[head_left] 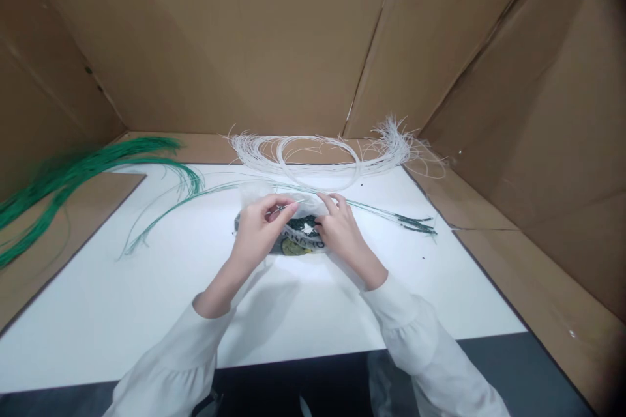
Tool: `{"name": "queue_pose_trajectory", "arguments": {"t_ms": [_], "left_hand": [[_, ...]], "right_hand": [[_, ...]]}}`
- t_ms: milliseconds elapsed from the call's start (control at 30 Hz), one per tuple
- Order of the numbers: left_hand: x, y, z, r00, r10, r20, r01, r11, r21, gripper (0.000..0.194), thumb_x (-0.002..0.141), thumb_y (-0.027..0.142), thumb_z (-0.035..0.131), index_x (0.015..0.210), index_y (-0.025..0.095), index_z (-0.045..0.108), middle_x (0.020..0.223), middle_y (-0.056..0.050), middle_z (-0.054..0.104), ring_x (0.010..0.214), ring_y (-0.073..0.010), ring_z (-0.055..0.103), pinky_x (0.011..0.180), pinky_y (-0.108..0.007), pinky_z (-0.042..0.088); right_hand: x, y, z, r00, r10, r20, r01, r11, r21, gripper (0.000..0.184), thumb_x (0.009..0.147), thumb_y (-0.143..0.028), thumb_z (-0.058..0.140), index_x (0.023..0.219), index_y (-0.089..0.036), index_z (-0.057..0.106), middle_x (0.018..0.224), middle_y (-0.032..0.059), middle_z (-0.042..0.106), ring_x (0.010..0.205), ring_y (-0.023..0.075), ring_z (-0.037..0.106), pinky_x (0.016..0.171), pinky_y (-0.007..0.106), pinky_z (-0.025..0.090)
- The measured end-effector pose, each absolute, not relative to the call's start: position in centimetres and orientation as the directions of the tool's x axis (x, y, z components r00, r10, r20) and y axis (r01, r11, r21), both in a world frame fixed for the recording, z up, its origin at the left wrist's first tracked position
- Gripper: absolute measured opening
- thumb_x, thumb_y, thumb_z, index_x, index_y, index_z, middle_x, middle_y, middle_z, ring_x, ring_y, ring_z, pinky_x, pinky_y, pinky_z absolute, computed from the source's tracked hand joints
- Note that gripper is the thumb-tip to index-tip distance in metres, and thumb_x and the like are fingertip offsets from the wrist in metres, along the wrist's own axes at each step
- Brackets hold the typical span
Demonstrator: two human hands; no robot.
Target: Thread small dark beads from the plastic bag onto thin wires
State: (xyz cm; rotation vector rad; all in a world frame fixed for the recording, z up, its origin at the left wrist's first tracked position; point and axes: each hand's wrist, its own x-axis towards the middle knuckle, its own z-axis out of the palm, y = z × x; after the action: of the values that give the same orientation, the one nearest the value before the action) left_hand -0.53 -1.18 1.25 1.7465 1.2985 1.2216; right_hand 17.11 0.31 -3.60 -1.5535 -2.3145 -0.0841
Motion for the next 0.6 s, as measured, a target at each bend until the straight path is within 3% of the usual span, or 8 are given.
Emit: {"name": "queue_pose_trajectory", "arguments": {"t_ms": [267,467,600], "left_hand": [[-0.5,-1.2,1.3,0.103,0.943,0.315,0.346,-0.331,0.878,0.021,0.077,0.035,0.056,0.077,0.015,0.064,0.074,-0.002,0.064,0.062,-0.0114,0.05,0.059,-0.022,0.039],[-0.3,-1.5,1.6,0.096,0.946,0.309,0.367,-0.322,0.873,0.017,0.076,0.031,0.058,0.077,0.015,0.066,0.073,-0.002,0.064,0.056,-0.0095,0.044,0.054,-0.021,0.036],[-0.3,-1.5,1.5,0.112,0.937,0.331,0.381,-0.348,0.856,0.015,0.076,0.029,0.058,0.076,0.016,0.066,0.072,-0.001,0.064,0.055,-0.0089,0.043,0.053,-0.02,0.036]], "right_hand": [[17.3,0.6,-3.5,-0.327,0.869,0.371,0.863,0.435,-0.257,0.015,0.074,-0.014,0.056,0.07,-0.018,0.069,0.123,0.0099,0.052,0.112,0.0315,0.035,0.089,0.046,0.039],[17.5,0.1,-1.6,-0.18,0.874,0.451,0.681,0.442,-0.584,0.005,0.071,-0.022,0.066,0.068,-0.021,0.069,0.107,0.0073,0.061,0.103,0.0253,0.047,0.093,0.044,0.037],[17.1,-0.4,-0.6,-0.08,0.919,0.386,0.271,0.393,-0.879,0.005,0.071,-0.024,0.066,0.073,-0.02,0.068,0.08,0.0038,0.066,0.077,0.0178,0.06,0.075,0.034,0.047]]}}
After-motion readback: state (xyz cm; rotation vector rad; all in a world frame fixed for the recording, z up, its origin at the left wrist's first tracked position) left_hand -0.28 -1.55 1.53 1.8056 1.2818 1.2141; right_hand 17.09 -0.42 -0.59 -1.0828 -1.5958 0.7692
